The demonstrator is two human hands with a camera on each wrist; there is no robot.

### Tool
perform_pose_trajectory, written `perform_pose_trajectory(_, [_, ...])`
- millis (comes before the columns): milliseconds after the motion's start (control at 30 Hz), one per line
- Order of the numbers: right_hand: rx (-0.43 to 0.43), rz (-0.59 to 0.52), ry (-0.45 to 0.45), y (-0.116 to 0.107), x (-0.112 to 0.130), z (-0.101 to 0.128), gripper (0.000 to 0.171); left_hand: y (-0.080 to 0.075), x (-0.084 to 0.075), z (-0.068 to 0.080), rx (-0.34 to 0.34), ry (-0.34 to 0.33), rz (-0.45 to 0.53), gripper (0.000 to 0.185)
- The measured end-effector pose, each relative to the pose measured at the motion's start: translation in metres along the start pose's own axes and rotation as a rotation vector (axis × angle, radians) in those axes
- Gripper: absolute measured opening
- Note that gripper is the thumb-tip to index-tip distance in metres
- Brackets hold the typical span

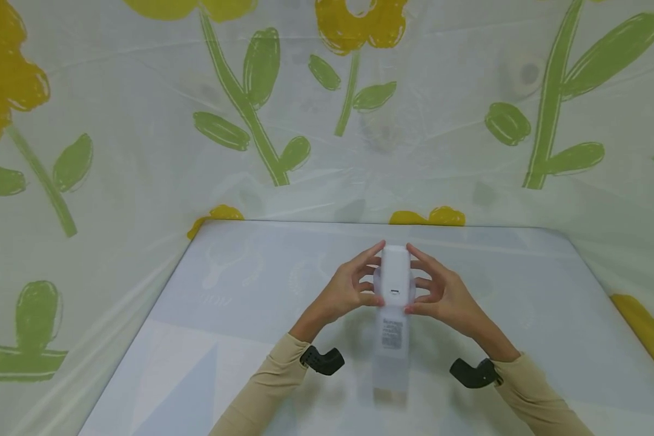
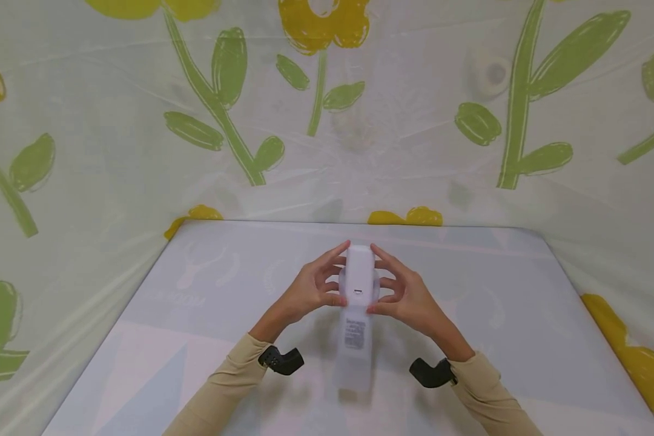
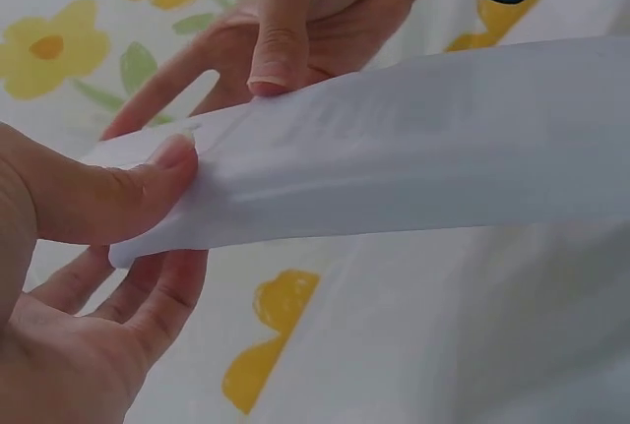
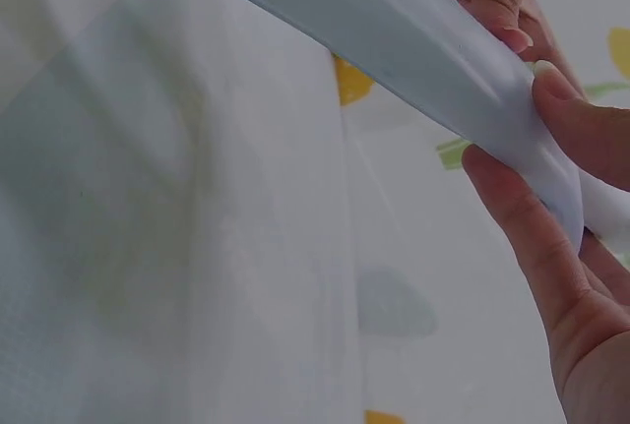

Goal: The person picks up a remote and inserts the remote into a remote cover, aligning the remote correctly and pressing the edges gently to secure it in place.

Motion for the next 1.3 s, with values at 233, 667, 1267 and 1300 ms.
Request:
perform_pose_trajectory(233, [-0.011, 0.014, 0.002, -0.0027, 0.0034, 0.0017, 0.101, 0.0021, -0.0007, -0.0012, -0.023, 0.024, 0.005, 0.092])
perform_pose_trajectory(667, [-0.03, 0.012, 0.013, -0.0058, 0.0031, 0.0038, 0.098, 0.005, -0.0008, -0.0019, -0.074, 0.023, 0.012, 0.087])
perform_pose_trajectory(1267, [-0.065, 0.044, 0.05, -0.0074, 0.0006, 0.0037, 0.094, 0.0033, 0.0032, -0.0045, -0.112, 0.032, 0.029, 0.083])
perform_pose_trajectory(1300, [-0.066, 0.043, 0.052, -0.0076, 0.0006, 0.0038, 0.094, 0.0032, 0.0037, -0.0049, -0.111, 0.032, 0.031, 0.083])
Point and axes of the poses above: each hand's wrist, its own z-axis away from the middle knuckle, its own y-axis out of the palm, x = y × z, the point moved 5 cm from there along -z, towards the middle knuckle, and after that the axes turned 14 degrees about z, right-handed, at the moved point
